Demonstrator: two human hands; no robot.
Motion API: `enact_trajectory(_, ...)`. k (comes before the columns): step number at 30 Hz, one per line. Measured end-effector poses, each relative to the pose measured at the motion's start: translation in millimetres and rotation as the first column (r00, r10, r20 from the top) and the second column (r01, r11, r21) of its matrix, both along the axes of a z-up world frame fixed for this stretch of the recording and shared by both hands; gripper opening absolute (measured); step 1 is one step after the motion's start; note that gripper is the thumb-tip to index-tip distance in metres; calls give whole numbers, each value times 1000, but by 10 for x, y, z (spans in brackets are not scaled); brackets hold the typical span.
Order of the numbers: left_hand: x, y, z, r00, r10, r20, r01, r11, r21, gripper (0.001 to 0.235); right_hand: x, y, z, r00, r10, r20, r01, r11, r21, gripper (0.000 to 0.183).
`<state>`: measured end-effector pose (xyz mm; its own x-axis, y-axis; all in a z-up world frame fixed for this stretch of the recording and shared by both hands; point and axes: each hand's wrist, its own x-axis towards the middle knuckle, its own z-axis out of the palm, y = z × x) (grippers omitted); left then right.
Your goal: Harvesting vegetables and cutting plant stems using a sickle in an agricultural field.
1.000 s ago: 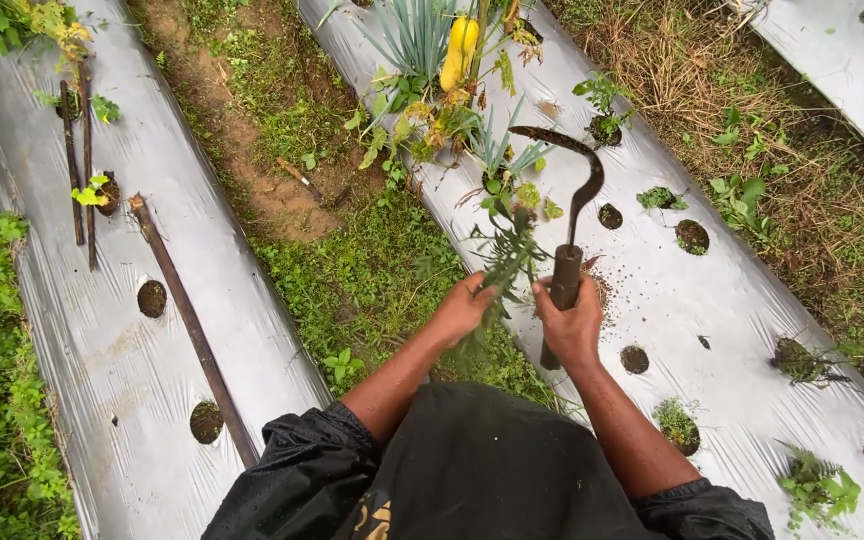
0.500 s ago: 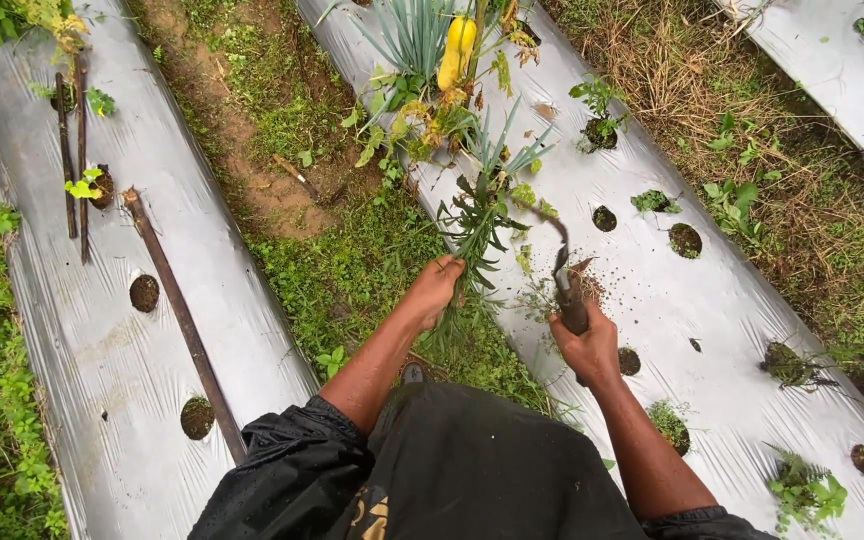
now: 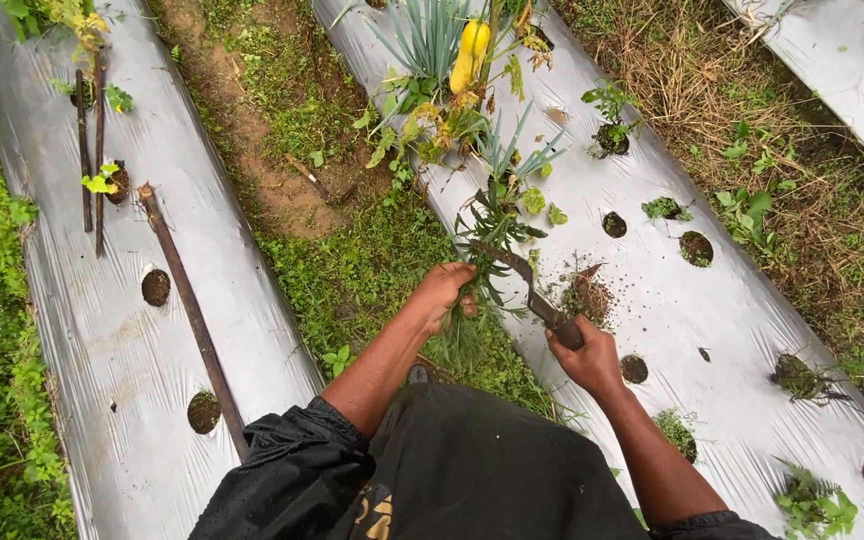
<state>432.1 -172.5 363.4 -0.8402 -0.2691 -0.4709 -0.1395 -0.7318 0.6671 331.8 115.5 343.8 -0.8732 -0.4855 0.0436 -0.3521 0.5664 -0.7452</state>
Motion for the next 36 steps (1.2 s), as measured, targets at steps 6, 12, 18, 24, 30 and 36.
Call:
enact_trajectory(6, 20, -22, -63, 1000, -12, -19, 14, 994, 111, 41, 6, 31, -83, 1000, 22, 17, -23, 998, 67, 28)
enact_trajectory(12, -9, 2, -83, 999, 38, 13, -39, 984, 172, 19, 35, 42, -189, 1000, 11, 11, -12, 996, 87, 29)
enact_trajectory(18, 38, 32, 130, 1000, 21, 9, -22, 987, 159, 15, -4, 79, -345, 1000, 11, 5, -11, 994, 104, 28)
enact_trajectory(24, 20, 38, 8, 999, 28, 16, -30, 989, 146, 17, -47, 101, -525, 1000, 10, 17, -12, 988, 156, 29)
enact_trajectory(30, -8, 141, 32, 999, 52, 1, -51, 988, 143, 17, -137, 64, -660, 999, -6, 38, -1, 980, 197, 29)
enact_trajectory(36, 30, 235, 205, 998, 55, 32, -58, 995, 78, 16, -146, -47, -596, 998, -19, 56, 5, 969, 246, 27)
